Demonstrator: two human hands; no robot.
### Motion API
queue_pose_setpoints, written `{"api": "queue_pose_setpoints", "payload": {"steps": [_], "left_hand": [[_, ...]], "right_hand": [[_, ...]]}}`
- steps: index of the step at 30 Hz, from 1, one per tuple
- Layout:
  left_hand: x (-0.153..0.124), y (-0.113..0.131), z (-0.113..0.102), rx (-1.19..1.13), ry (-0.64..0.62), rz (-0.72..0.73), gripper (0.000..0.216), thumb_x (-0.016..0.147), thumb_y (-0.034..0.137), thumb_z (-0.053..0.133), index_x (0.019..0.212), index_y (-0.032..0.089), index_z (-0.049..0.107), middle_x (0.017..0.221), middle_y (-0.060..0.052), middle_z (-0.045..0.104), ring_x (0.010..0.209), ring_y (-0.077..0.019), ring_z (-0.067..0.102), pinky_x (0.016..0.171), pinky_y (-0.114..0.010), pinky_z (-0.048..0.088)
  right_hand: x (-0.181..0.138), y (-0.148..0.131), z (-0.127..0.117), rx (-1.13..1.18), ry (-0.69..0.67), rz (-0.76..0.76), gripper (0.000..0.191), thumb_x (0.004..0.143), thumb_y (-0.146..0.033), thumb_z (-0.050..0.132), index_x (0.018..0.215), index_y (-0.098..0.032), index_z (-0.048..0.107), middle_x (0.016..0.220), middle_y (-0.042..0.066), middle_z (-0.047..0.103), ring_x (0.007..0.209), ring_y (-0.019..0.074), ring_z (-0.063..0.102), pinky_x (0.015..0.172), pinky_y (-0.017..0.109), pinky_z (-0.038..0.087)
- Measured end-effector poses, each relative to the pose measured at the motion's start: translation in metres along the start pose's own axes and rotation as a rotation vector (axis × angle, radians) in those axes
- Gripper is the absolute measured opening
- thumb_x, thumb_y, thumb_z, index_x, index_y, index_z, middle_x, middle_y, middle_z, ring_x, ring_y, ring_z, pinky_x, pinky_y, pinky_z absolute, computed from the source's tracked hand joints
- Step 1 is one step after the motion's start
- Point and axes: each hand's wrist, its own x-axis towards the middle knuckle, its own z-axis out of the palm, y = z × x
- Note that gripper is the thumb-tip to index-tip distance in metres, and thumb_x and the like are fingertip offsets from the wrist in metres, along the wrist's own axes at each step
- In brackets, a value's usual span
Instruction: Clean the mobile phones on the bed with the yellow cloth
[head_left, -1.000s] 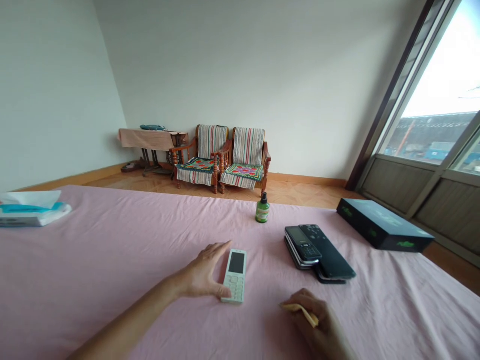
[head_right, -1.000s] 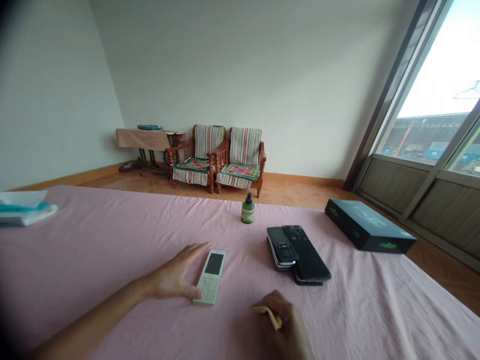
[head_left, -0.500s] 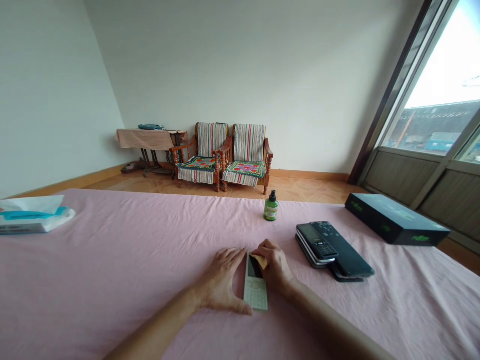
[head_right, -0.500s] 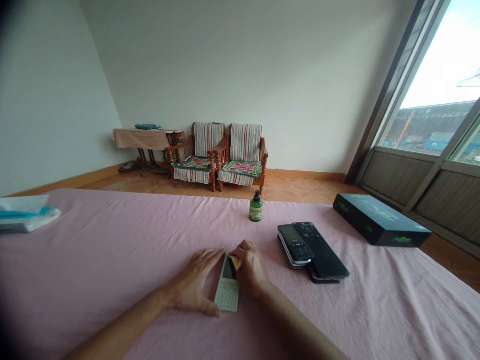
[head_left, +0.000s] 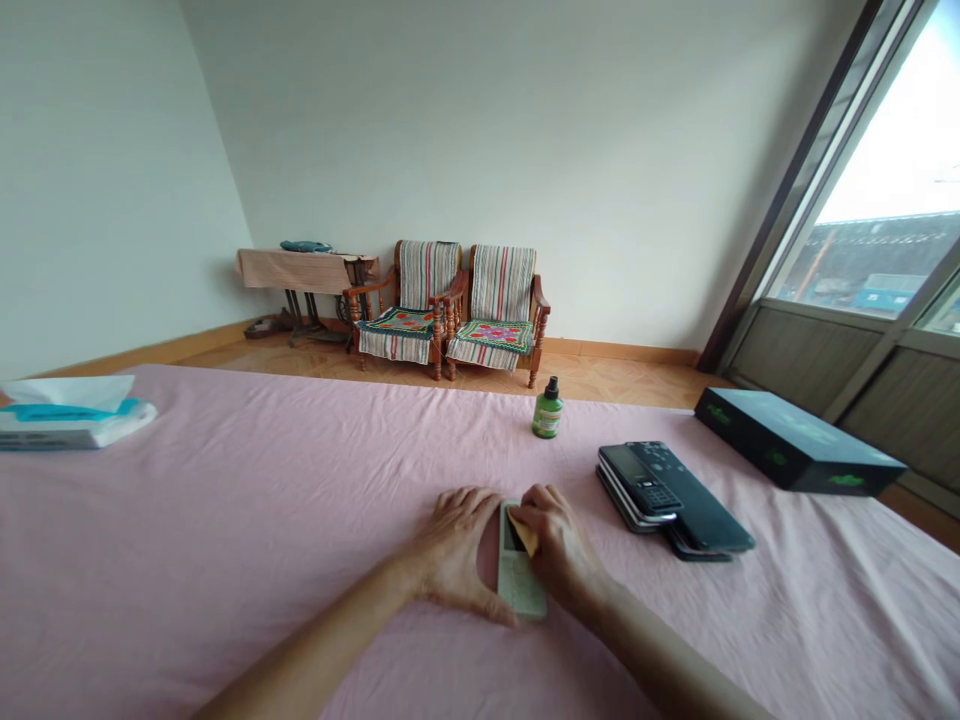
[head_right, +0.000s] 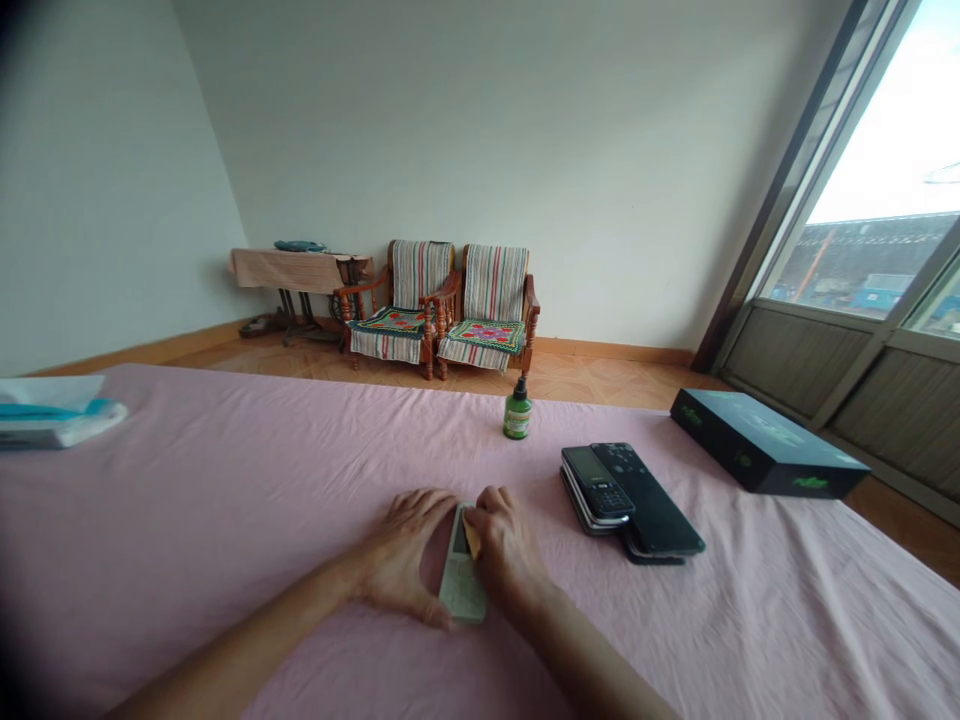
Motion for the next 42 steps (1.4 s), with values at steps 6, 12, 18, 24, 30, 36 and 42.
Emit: {"api": "queue_pose_setpoints", "payload": {"steps": [6,12,18,24,30,36,42], "left_hand": [[0.000,-0.001,0.001,-0.007,0.011,0.001,0.106,0.040,0.070,0.075,0.129,0.026,0.038,0.131,-0.010,0.046,0.120,-0.0359,0.042,0.103,-0.049,0.030],[0.000,-0.001,0.002,0.002,0.027,-0.001,0.101,0.042,0.071,0.074,0.125,0.026,0.039,0.127,-0.010,0.049,0.116,-0.0352,0.045,0.101,-0.050,0.031],[0.000,-0.003,0.004,-0.003,0.025,0.019,0.102,0.044,0.070,0.073,0.129,0.027,0.036,0.132,-0.010,0.046,0.121,-0.0353,0.042,0.103,-0.050,0.030],[0.000,-0.001,0.003,0.021,0.042,0.040,0.098,0.045,0.072,0.072,0.124,0.024,0.040,0.125,-0.010,0.050,0.114,-0.0344,0.046,0.100,-0.050,0.033],[0.000,0.000,0.002,0.022,0.022,0.024,0.101,0.045,0.072,0.072,0.127,0.023,0.038,0.130,-0.011,0.048,0.119,-0.0358,0.043,0.102,-0.051,0.030],[-0.001,0.000,0.002,0.019,0.034,0.041,0.098,0.046,0.072,0.071,0.125,0.023,0.040,0.128,-0.011,0.049,0.117,-0.0358,0.044,0.101,-0.051,0.031],[-0.001,0.001,0.000,0.012,0.021,0.029,0.100,0.046,0.072,0.072,0.127,0.023,0.039,0.129,-0.011,0.048,0.118,-0.0359,0.043,0.101,-0.051,0.031]], "right_hand": [[-0.004,-0.002,0.008,0.041,0.002,-0.016,0.019,0.078,-0.002,0.059,0.072,-0.018,0.068,0.081,0.004,0.058,0.080,0.0173,0.050,0.069,0.026,0.038],[0.002,-0.002,0.005,0.020,0.016,-0.003,0.019,0.082,-0.005,0.057,0.077,-0.019,0.069,0.083,0.005,0.059,0.082,0.0179,0.050,0.073,0.028,0.038],[-0.003,0.001,0.006,0.063,-0.004,-0.053,0.018,0.080,-0.004,0.058,0.077,-0.019,0.069,0.082,0.005,0.059,0.080,0.0186,0.050,0.070,0.028,0.038],[0.006,0.011,0.007,0.031,0.022,-0.072,0.022,0.080,-0.002,0.057,0.082,-0.020,0.071,0.083,0.005,0.060,0.081,0.0185,0.050,0.073,0.029,0.036],[0.008,0.010,0.003,0.015,0.004,-0.077,0.024,0.077,0.000,0.056,0.075,-0.020,0.068,0.079,0.002,0.060,0.079,0.0163,0.051,0.073,0.029,0.032],[0.009,0.012,-0.001,0.000,0.018,-0.061,0.025,0.080,-0.003,0.057,0.080,-0.023,0.071,0.092,0.003,0.059,0.085,0.0156,0.052,0.076,0.030,0.030],[0.006,0.006,-0.003,0.038,-0.019,-0.076,0.026,0.079,-0.002,0.057,0.077,-0.023,0.072,0.084,0.001,0.059,0.080,0.0142,0.053,0.076,0.029,0.030]]}}
